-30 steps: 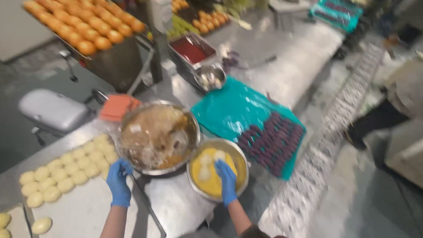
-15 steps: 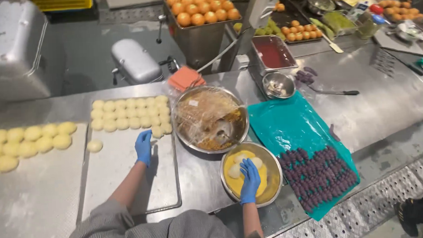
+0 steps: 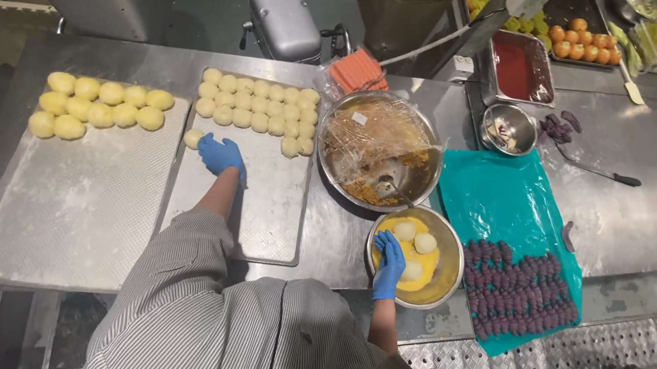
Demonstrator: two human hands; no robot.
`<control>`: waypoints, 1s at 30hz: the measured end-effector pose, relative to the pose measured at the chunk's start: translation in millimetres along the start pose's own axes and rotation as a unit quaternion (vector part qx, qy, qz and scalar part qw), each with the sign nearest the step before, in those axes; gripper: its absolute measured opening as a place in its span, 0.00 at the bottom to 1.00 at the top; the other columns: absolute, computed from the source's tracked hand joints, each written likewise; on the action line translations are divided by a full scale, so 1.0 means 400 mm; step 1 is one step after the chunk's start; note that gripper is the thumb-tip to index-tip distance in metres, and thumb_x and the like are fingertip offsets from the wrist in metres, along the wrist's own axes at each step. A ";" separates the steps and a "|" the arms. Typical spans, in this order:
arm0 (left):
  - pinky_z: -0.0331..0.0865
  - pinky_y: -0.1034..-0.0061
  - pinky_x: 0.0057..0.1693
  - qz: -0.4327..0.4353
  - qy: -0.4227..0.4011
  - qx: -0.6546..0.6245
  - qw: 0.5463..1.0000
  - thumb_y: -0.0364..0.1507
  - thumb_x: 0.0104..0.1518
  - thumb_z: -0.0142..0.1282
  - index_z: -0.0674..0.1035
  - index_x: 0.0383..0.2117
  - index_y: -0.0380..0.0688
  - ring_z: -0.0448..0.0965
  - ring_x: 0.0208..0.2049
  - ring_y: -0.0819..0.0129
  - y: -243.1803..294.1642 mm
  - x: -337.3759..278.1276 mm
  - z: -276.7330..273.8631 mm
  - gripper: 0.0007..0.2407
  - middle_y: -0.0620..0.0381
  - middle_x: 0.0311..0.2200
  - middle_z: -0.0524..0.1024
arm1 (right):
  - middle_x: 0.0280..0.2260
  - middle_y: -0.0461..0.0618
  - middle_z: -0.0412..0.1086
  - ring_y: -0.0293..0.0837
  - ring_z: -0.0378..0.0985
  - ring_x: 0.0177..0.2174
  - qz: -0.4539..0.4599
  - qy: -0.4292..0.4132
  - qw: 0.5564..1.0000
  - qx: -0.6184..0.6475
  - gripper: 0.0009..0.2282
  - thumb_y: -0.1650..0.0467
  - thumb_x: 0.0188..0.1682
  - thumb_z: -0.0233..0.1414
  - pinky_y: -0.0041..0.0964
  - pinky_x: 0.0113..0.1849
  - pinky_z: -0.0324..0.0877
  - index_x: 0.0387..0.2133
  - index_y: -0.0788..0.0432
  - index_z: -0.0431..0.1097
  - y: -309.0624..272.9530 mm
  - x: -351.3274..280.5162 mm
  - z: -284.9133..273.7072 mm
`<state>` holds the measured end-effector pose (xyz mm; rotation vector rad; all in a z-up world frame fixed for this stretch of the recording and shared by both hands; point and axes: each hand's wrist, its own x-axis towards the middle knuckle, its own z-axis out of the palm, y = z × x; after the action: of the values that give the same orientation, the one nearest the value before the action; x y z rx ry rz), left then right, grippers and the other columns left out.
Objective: Filling and shaping dough balls into buns on a bakery workbench.
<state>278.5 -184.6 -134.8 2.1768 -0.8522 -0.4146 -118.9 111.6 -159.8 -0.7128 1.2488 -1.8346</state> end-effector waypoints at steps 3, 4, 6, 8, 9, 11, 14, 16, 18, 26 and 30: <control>0.69 0.55 0.59 0.024 -0.019 -0.068 0.997 0.33 0.58 0.54 0.75 0.53 0.45 0.74 0.55 0.48 -0.036 0.054 0.145 0.17 0.45 0.55 0.71 | 0.50 0.62 0.73 0.49 0.79 0.48 0.014 -0.025 1.000 -0.003 0.16 0.72 0.58 0.43 0.42 0.51 0.72 0.55 0.73 0.66 0.003 -0.001 0.043; 0.69 0.55 0.59 0.020 -0.017 -0.067 0.997 0.33 0.58 0.54 0.75 0.53 0.45 0.74 0.55 0.48 -0.031 0.074 0.167 0.17 0.45 0.55 0.71 | 0.50 0.62 0.73 0.49 0.79 0.48 0.017 -0.028 0.999 -0.004 0.16 0.72 0.58 0.43 0.42 0.51 0.72 0.55 0.73 0.66 0.001 -0.001 0.055; 0.68 0.54 0.58 0.076 -0.048 -0.082 0.993 0.34 0.57 0.56 0.74 0.52 0.40 0.72 0.54 0.43 -0.027 0.102 0.214 0.18 0.39 0.52 0.70 | 0.50 0.60 0.73 0.48 0.78 0.47 0.031 -0.034 0.999 -0.014 0.16 0.72 0.59 0.43 0.42 0.51 0.72 0.54 0.73 0.67 -0.007 -0.010 0.069; 0.68 0.54 0.57 0.074 -0.049 -0.069 0.994 0.34 0.57 0.56 0.74 0.52 0.39 0.73 0.54 0.42 0.009 0.143 0.200 0.19 0.38 0.53 0.70 | 0.49 0.60 0.73 0.48 0.78 0.46 0.040 -0.034 0.999 -0.015 0.16 0.72 0.58 0.44 0.42 0.51 0.72 0.54 0.73 0.67 -0.011 -0.012 0.079; 0.69 0.53 0.57 0.075 -0.052 -0.056 0.994 0.35 0.57 0.56 0.73 0.53 0.38 0.73 0.54 0.41 0.026 0.162 0.193 0.20 0.38 0.54 0.70 | 0.49 0.61 0.73 0.49 0.78 0.45 0.047 -0.031 0.998 -0.014 0.16 0.72 0.58 0.45 0.43 0.50 0.72 0.54 0.73 0.67 -0.013 -0.016 0.082; 0.70 0.53 0.55 0.029 -0.051 -0.050 0.997 0.35 0.57 0.56 0.73 0.53 0.34 0.75 0.52 0.40 0.056 0.211 0.130 0.21 0.35 0.53 0.71 | 0.49 0.60 0.73 0.48 0.78 0.46 0.060 -0.033 0.997 -0.018 0.16 0.72 0.58 0.44 0.42 0.50 0.72 0.54 0.73 0.67 -0.016 -0.025 0.095; 0.72 0.55 0.54 0.008 -0.072 0.005 0.997 0.36 0.59 0.53 0.73 0.55 0.33 0.76 0.51 0.42 -0.005 0.280 -0.010 0.21 0.36 0.55 0.71 | 0.48 0.59 0.73 0.47 0.78 0.45 0.078 -0.038 0.996 -0.014 0.16 0.72 0.58 0.44 0.42 0.50 0.72 0.54 0.72 0.67 -0.027 -0.039 0.112; 0.70 0.58 0.56 0.074 -0.121 0.101 0.985 0.36 0.62 0.49 0.72 0.58 0.37 0.75 0.54 0.47 -0.053 0.250 0.001 0.21 0.42 0.57 0.71 | 0.48 0.59 0.74 0.47 0.79 0.44 0.072 -0.019 0.997 -0.006 0.16 0.72 0.57 0.44 0.42 0.49 0.73 0.54 0.71 0.67 -0.046 -0.057 0.101; 0.69 0.61 0.59 0.180 -0.161 0.181 0.953 0.37 0.65 0.46 0.72 0.61 0.41 0.73 0.56 0.53 -0.045 0.337 0.037 0.20 0.49 0.60 0.71 | 0.47 0.58 0.74 0.46 0.78 0.44 0.056 -0.022 0.998 -0.015 0.15 0.73 0.57 0.46 0.40 0.49 0.71 0.53 0.73 0.69 -0.040 -0.027 0.121; 0.70 0.68 0.58 0.361 -0.189 0.156 0.900 0.37 0.65 0.49 0.71 0.61 0.44 0.72 0.55 0.64 0.381 0.373 0.365 0.20 0.58 0.60 0.71 | 0.48 0.54 0.77 0.42 0.79 0.48 0.050 -0.108 0.976 -0.182 0.14 0.73 0.56 0.48 0.37 0.52 0.72 0.52 0.68 0.72 -0.023 -0.051 0.119; 0.72 0.70 0.54 0.244 -0.178 0.046 0.952 0.37 0.61 0.58 0.71 0.57 0.41 0.73 0.51 0.67 0.310 0.343 0.337 0.21 0.57 0.56 0.73 | 0.50 0.54 0.77 0.42 0.78 0.51 0.069 -0.182 0.942 -0.274 0.13 0.74 0.56 0.50 0.37 0.54 0.70 0.51 0.66 0.74 -0.034 -0.079 0.149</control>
<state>252.1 -412.1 -136.0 1.9053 -1.5904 -0.5278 -58.6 112.0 -126.6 -1.1722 1.5181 -1.1641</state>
